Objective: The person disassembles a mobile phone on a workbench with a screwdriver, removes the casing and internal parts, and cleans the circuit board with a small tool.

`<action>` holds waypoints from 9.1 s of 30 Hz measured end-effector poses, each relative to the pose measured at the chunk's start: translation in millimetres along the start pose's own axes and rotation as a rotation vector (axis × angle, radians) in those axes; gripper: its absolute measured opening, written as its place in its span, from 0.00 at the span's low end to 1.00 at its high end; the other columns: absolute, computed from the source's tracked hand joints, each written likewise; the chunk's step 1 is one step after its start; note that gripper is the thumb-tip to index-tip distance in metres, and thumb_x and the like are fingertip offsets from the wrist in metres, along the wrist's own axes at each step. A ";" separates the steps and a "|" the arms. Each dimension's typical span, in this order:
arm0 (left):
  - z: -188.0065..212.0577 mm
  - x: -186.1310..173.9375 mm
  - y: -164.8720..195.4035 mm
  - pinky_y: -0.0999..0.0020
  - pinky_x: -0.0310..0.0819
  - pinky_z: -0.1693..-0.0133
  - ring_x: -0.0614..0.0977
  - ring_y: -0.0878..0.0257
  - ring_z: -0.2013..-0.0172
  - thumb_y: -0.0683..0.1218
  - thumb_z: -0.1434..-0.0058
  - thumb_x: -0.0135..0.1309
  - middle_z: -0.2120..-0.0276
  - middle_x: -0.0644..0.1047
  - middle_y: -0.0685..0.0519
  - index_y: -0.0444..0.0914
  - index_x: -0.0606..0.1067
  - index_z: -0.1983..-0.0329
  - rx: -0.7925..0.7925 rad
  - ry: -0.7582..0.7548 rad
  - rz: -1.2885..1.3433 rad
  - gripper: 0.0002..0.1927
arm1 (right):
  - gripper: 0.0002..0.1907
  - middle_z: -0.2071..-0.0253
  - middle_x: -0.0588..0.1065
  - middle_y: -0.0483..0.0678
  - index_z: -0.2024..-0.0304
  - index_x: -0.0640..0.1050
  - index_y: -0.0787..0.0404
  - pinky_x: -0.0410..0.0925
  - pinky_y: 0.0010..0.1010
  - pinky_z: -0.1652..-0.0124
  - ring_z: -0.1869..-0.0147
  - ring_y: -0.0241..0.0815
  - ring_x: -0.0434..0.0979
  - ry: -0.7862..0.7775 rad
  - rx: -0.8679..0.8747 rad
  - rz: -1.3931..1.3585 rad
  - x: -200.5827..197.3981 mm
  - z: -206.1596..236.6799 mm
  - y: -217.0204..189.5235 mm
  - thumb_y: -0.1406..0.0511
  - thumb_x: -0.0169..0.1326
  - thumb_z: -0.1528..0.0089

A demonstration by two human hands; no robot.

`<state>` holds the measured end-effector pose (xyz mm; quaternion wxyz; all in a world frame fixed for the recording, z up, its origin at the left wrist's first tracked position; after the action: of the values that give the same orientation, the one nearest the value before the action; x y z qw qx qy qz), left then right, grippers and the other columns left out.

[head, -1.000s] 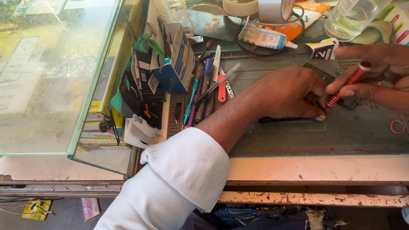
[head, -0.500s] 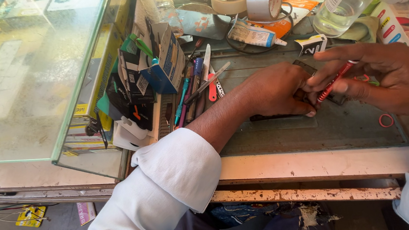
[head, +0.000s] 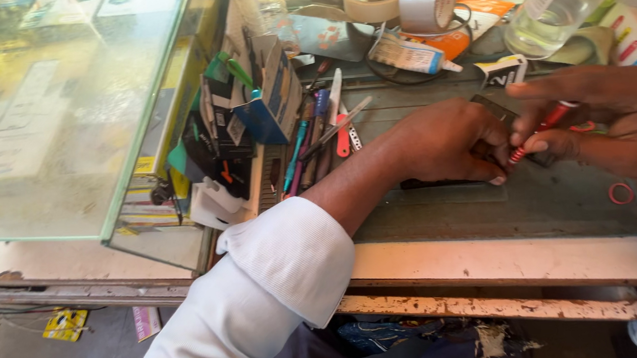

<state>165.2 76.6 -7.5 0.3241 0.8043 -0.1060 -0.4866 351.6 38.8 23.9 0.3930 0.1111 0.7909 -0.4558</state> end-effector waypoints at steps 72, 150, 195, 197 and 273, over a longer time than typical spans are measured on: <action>-9.0 6.5 -11.9 0.64 0.77 0.66 0.85 0.63 0.67 0.55 0.51 0.72 0.71 0.83 0.57 0.45 0.82 0.64 -0.100 0.012 -0.129 0.15 | 0.35 0.42 0.80 0.51 0.26 0.64 0.52 0.73 0.41 0.43 0.41 0.46 0.83 -0.208 -0.098 -0.172 0.9 6.2 124.3 0.66 0.52 0.37; 9.9 -9.5 8.6 0.57 0.77 0.65 0.85 0.55 0.68 0.53 0.50 0.69 0.70 0.83 0.53 0.43 0.82 0.62 -0.144 -0.047 -0.141 0.15 | 0.33 0.52 0.82 0.52 0.24 0.68 0.54 0.77 0.36 0.48 0.45 0.44 0.85 -0.211 0.050 -0.176 -1.2 -5.0 -24.3 0.72 0.54 0.33; 28.5 -72.7 -11.7 0.51 0.76 0.60 0.83 0.50 0.62 0.53 0.46 0.67 0.69 0.83 0.50 0.48 0.86 0.68 -0.422 0.250 -0.521 0.07 | 0.26 0.57 0.80 0.55 0.37 0.68 0.64 0.80 0.32 0.50 0.47 0.44 0.84 0.053 -0.189 -0.302 20.4 -11.5 -48.9 0.78 0.59 0.36; 29.8 -74.2 -14.9 0.52 0.77 0.60 0.84 0.49 0.63 0.52 0.47 0.67 0.68 0.83 0.49 0.47 0.86 0.67 -0.434 0.306 -0.564 0.07 | 0.26 0.57 0.80 0.54 0.38 0.68 0.64 0.80 0.31 0.49 0.47 0.43 0.84 0.047 -0.194 -0.308 20.2 -11.6 -49.8 0.77 0.60 0.36; 23.4 -36.5 21.1 0.62 0.80 0.62 0.86 0.61 0.68 0.53 0.55 0.73 0.71 0.84 0.55 0.43 0.84 0.67 -0.365 -0.154 -0.161 0.15 | 0.32 0.51 0.80 0.52 0.32 0.67 0.58 0.78 0.34 0.44 0.43 0.41 0.82 -0.062 -0.393 -0.119 25.1 -18.6 -65.8 0.72 0.60 0.38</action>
<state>129.9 68.4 24.3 0.4155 0.6986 0.0241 -0.5820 290.0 12.4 52.6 0.4036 -0.0286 0.8573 -0.3183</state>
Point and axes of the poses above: each hand's wrist, its own z-axis away from the middle knuckle, its own x-axis out of the palm, y = z × x, the point moved 4 cm from there along -z, towards the middle knuckle
